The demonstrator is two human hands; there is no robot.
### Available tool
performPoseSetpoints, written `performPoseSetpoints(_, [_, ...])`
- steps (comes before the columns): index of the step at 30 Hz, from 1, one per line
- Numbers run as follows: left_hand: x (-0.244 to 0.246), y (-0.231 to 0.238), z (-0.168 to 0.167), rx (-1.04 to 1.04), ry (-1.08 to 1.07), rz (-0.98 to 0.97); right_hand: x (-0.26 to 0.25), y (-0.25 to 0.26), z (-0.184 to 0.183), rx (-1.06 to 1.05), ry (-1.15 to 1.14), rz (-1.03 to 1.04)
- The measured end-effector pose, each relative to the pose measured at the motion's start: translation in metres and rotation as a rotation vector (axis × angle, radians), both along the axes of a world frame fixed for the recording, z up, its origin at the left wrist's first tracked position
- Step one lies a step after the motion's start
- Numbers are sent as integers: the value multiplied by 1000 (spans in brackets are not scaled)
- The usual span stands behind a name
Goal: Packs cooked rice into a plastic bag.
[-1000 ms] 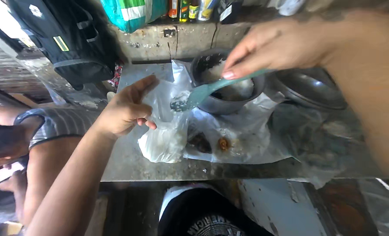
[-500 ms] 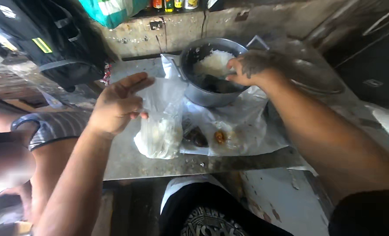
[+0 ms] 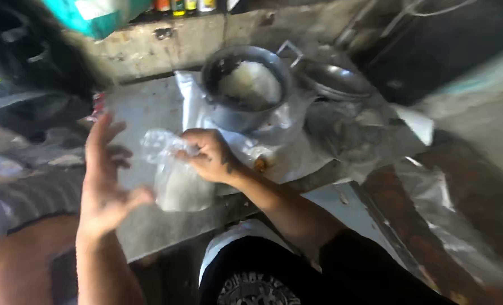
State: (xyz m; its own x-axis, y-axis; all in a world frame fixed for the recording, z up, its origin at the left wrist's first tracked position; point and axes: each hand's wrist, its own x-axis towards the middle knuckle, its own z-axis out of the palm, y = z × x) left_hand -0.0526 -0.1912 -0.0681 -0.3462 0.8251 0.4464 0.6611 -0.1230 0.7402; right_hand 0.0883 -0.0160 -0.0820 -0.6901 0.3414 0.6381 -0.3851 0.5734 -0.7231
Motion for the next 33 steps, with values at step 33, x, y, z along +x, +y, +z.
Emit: performPoseSetpoints(33, [56,64,-98,217,-384,-21,132,235,44,1098,-279,-503])
